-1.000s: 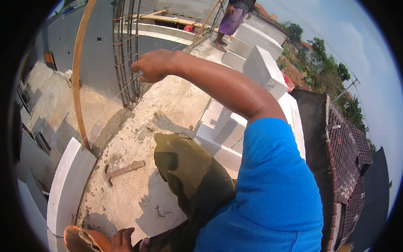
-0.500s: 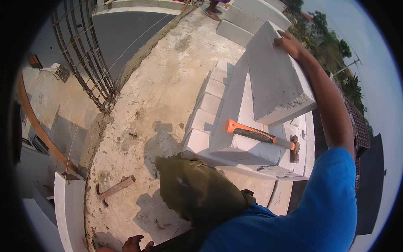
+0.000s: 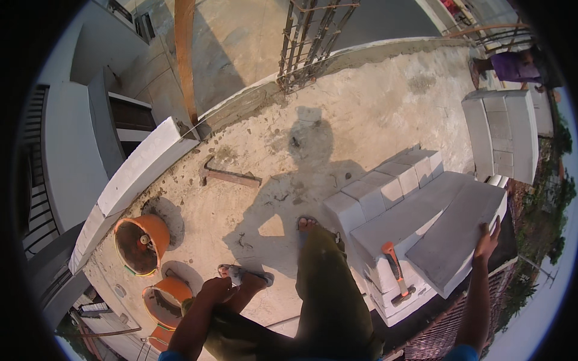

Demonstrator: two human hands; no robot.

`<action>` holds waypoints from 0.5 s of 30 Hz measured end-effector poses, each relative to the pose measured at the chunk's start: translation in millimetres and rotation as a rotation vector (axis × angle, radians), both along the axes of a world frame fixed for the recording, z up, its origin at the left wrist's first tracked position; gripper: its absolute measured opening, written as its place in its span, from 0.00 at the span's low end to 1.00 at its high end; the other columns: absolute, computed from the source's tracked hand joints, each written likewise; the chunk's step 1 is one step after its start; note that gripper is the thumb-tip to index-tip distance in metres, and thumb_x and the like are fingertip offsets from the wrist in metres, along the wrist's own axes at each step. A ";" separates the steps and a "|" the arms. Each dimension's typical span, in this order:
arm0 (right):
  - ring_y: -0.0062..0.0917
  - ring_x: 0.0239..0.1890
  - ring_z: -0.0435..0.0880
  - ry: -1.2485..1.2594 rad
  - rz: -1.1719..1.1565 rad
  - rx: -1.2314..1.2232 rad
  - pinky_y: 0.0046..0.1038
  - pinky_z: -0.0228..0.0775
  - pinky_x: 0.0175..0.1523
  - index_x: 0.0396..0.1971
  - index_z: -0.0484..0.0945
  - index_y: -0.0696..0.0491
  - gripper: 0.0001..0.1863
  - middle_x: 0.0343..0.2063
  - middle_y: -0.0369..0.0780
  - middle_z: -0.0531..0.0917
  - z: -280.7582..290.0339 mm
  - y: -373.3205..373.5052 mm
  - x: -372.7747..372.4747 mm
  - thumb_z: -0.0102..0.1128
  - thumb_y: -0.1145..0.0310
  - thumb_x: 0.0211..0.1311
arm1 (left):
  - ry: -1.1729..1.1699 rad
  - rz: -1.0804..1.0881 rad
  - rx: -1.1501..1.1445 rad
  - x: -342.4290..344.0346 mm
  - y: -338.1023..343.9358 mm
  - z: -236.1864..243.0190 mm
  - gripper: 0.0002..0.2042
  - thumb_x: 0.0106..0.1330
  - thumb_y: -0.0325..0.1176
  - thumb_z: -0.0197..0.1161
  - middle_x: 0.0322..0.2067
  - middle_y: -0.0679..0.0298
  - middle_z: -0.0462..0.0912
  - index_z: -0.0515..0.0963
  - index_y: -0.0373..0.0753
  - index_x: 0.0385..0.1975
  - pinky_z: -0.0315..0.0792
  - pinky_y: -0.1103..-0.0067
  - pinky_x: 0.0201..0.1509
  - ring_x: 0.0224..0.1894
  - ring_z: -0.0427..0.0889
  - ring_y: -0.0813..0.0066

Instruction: The person scoops cement from a bucket with a trowel and applies it to a low wall on a rooftop. They smooth the cement along the wall and occasionally dip the trowel into a bucket of water. The person also handles white rectangular blocks, placing them on the rooftop surface.

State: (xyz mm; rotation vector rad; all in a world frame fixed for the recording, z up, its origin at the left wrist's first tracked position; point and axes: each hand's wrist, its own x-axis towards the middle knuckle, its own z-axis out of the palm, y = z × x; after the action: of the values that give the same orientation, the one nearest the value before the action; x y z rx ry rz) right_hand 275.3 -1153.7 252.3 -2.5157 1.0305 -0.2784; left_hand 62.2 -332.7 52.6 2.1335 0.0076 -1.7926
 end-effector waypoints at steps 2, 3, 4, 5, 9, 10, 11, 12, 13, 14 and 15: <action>0.39 0.60 0.82 0.039 -0.017 0.017 0.39 0.72 0.66 0.80 0.62 0.40 0.39 0.72 0.52 0.71 3.3 6.6 4.8 0.64 0.56 0.71 | -0.076 0.035 -0.014 -29.1 -14.2 -3.4 0.26 0.74 0.58 0.58 0.39 0.48 0.90 0.81 0.36 0.48 0.82 0.56 0.51 0.46 0.90 0.49; 0.40 0.61 0.81 0.050 -0.003 0.009 0.39 0.71 0.67 0.81 0.59 0.40 0.41 0.73 0.52 0.68 2.7 10.6 6.6 0.64 0.56 0.70 | -0.110 0.053 -0.010 -47.7 -20.2 -6.8 0.26 0.74 0.58 0.59 0.37 0.48 0.90 0.80 0.37 0.46 0.81 0.56 0.50 0.45 0.90 0.49; 0.41 0.62 0.80 0.063 0.010 -0.001 0.40 0.71 0.68 0.82 0.56 0.40 0.44 0.75 0.52 0.66 1.8 12.9 6.9 0.65 0.55 0.70 | -0.076 0.066 -0.030 -68.7 -27.0 -20.8 0.26 0.74 0.58 0.59 0.41 0.48 0.89 0.80 0.36 0.48 0.81 0.57 0.51 0.47 0.89 0.49; 0.43 0.64 0.78 0.046 0.024 0.138 0.41 0.70 0.69 0.83 0.51 0.40 0.47 0.76 0.52 0.64 -3.4 4.2 3.5 0.66 0.56 0.68 | -0.041 0.083 -0.062 -90.5 -34.7 -31.0 0.25 0.74 0.57 0.59 0.44 0.48 0.89 0.79 0.36 0.49 0.81 0.57 0.52 0.50 0.89 0.49; 0.47 0.69 0.72 0.077 -0.075 0.561 0.46 0.66 0.72 0.85 0.38 0.39 0.58 0.78 0.53 0.59 7.1 -3.8 -10.5 0.69 0.60 0.63 | -0.477 0.324 -0.180 -111.1 -77.0 7.2 0.23 0.76 0.53 0.57 0.52 0.47 0.86 0.80 0.36 0.53 0.80 0.58 0.57 0.55 0.85 0.50; 0.47 0.70 0.71 0.148 -0.119 0.613 0.46 0.66 0.73 0.85 0.36 0.39 0.59 0.78 0.52 0.59 10.3 15.8 -5.3 0.69 0.61 0.62 | -0.499 0.365 -0.139 -109.2 -81.1 29.4 0.23 0.76 0.52 0.58 0.53 0.47 0.85 0.80 0.36 0.53 0.80 0.59 0.58 0.56 0.85 0.50; 0.48 0.70 0.71 0.209 -0.141 0.629 0.47 0.65 0.73 0.84 0.34 0.39 0.60 0.78 0.52 0.58 18.8 31.8 1.5 0.69 0.63 0.61 | -0.506 0.391 -0.117 -113.5 -82.8 42.5 0.22 0.77 0.51 0.58 0.53 0.47 0.85 0.81 0.36 0.53 0.80 0.59 0.59 0.56 0.85 0.50; 0.48 0.71 0.70 0.259 -0.167 0.620 0.48 0.64 0.74 0.84 0.33 0.39 0.62 0.78 0.52 0.57 32.5 43.1 4.8 0.70 0.64 0.60 | -0.507 0.417 -0.102 -127.8 -87.4 50.5 0.22 0.77 0.50 0.58 0.53 0.47 0.84 0.82 0.36 0.52 0.79 0.59 0.60 0.56 0.84 0.51; 0.49 0.72 0.69 0.296 -0.178 0.599 0.48 0.63 0.74 0.84 0.31 0.39 0.63 0.79 0.52 0.57 37.5 55.9 13.1 0.70 0.65 0.59 | -0.495 0.428 -0.101 -143.7 -88.2 58.0 0.21 0.77 0.50 0.59 0.53 0.47 0.85 0.82 0.35 0.51 0.79 0.60 0.61 0.56 0.84 0.51; 0.49 0.72 0.68 0.312 -0.189 0.557 0.49 0.63 0.75 0.84 0.29 0.38 0.65 0.79 0.52 0.56 47.1 69.3 19.0 0.70 0.66 0.58 | -0.485 0.495 -0.075 -143.2 -87.6 67.0 0.21 0.76 0.49 0.60 0.52 0.48 0.85 0.83 0.35 0.50 0.79 0.60 0.60 0.55 0.85 0.51; 0.50 0.73 0.67 0.321 -0.184 0.494 0.49 0.62 0.75 0.84 0.27 0.38 0.66 0.79 0.52 0.55 54.3 80.2 25.2 0.71 0.67 0.57 | -0.475 0.563 -0.048 -142.3 -86.4 78.8 0.20 0.76 0.49 0.61 0.51 0.48 0.85 0.83 0.35 0.48 0.79 0.60 0.59 0.54 0.85 0.51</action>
State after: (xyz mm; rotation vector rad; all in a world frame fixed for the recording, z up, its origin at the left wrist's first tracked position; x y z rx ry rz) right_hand 300.6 -1073.4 306.6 -2.0555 1.2711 0.3079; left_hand -80.1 -419.1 131.4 2.1811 0.3979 -0.9481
